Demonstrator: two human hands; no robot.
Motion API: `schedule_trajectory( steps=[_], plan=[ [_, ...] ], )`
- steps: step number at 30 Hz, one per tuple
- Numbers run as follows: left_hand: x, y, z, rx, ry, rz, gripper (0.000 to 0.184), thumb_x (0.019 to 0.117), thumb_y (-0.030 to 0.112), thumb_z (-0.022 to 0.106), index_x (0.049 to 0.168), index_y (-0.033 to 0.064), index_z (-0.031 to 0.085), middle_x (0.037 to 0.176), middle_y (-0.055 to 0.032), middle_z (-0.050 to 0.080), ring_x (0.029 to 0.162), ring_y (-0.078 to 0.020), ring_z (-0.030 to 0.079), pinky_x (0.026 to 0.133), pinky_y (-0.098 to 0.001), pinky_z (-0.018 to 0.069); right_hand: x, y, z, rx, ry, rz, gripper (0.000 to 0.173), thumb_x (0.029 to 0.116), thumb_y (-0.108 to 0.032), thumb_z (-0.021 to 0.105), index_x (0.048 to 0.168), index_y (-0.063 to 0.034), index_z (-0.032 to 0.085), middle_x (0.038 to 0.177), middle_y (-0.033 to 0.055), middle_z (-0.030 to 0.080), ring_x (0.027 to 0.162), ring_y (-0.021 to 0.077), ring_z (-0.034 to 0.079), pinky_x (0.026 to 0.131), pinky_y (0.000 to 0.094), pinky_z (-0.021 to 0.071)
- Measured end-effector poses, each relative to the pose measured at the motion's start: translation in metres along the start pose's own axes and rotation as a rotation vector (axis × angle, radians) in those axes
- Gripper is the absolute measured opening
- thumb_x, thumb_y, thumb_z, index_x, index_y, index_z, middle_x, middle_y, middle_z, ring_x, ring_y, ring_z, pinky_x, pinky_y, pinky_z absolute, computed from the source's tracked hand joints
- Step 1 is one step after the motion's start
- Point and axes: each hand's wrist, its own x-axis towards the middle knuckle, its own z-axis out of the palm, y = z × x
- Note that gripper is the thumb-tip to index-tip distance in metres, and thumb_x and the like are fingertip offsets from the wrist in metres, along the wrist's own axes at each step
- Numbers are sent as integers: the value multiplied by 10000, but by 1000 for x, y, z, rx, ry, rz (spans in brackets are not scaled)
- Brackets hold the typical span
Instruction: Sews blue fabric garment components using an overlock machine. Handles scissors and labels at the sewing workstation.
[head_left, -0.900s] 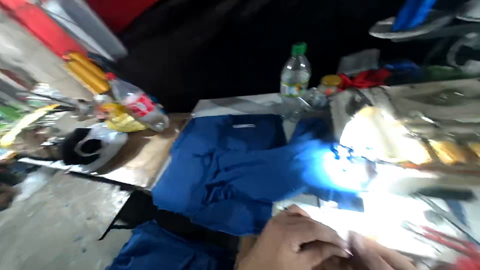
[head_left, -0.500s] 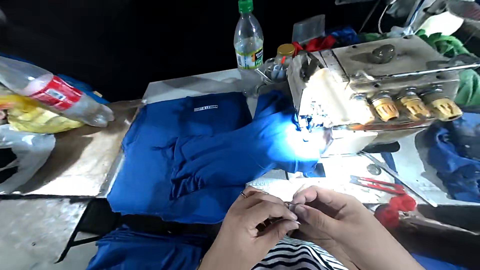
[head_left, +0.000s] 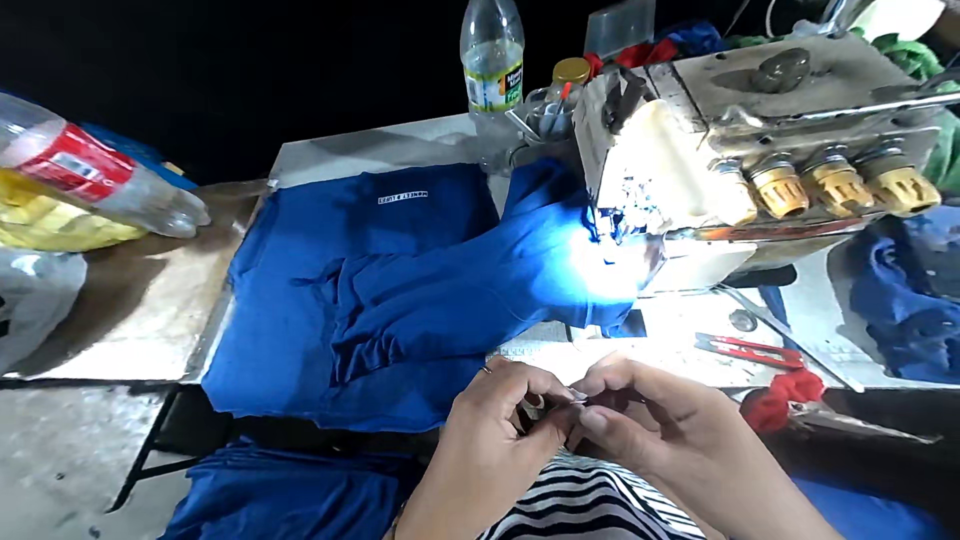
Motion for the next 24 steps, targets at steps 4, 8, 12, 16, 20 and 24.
schedule_trajectory(
  steps=[4, 8, 12, 16, 20, 24],
  plan=[
    [1, 0, 4, -62, -17, -40, 208, 946, 201, 711, 1116, 107, 637, 987, 30, 696, 873, -32, 664, 763, -195, 576, -3, 2, 3, -22, 91, 69, 138, 981, -332, 684, 965, -210, 748, 899, -87, 714, 744, 15, 659, 624, 157, 556],
    [1, 2, 7, -236, -11, -160, 221, 967, 250, 694, 1118, 93, 738, 950, 25, 728, 836, -31, 676, 743, -193, 574, -2, -13, 4, 28, 167, 140, 117, 967, -254, 701, 962, -153, 760, 890, -74, 727, 758, 5, 665, 676, 154, 562],
    [1, 4, 8, -287, 57, -220, 132, 946, 198, 711, 1003, 98, 777, 882, 18, 738, 792, -32, 682, 730, -184, 576, -3, -16, 6, 57, 161, 126, 126, 984, -241, 671, 979, -133, 736, 884, -72, 714, 760, -6, 649, 687, 144, 551],
    [2, 7, 6, -243, 39, -237, 112, 933, 201, 708, 983, 118, 763, 844, 39, 714, 739, -15, 657, 657, -164, 554, -3, -20, 3, 29, 144, 163, 160, 992, -258, 650, 1020, -119, 724, 859, -70, 697, 738, -7, 633, 677, 139, 535],
    [4, 9, 7, -199, 23, -207, 92, 919, 168, 706, 975, 105, 744, 846, 42, 711, 741, -9, 662, 654, -156, 557, -3, -17, 3, 38, 132, 157, 125, 970, -244, 696, 994, -128, 736, 836, -67, 706, 711, -1, 634, 647, 135, 535],
    [6, 12, 7, -190, 30, -200, 124, 896, 131, 707, 965, 32, 735, 824, 28, 693, 731, 9, 641, 671, -147, 551, -4, -13, 3, 33, 139, 163, 97, 963, -242, 686, 967, -163, 742, 811, -80, 696, 689, -1, 626, 612, 136, 525]
  ],
)
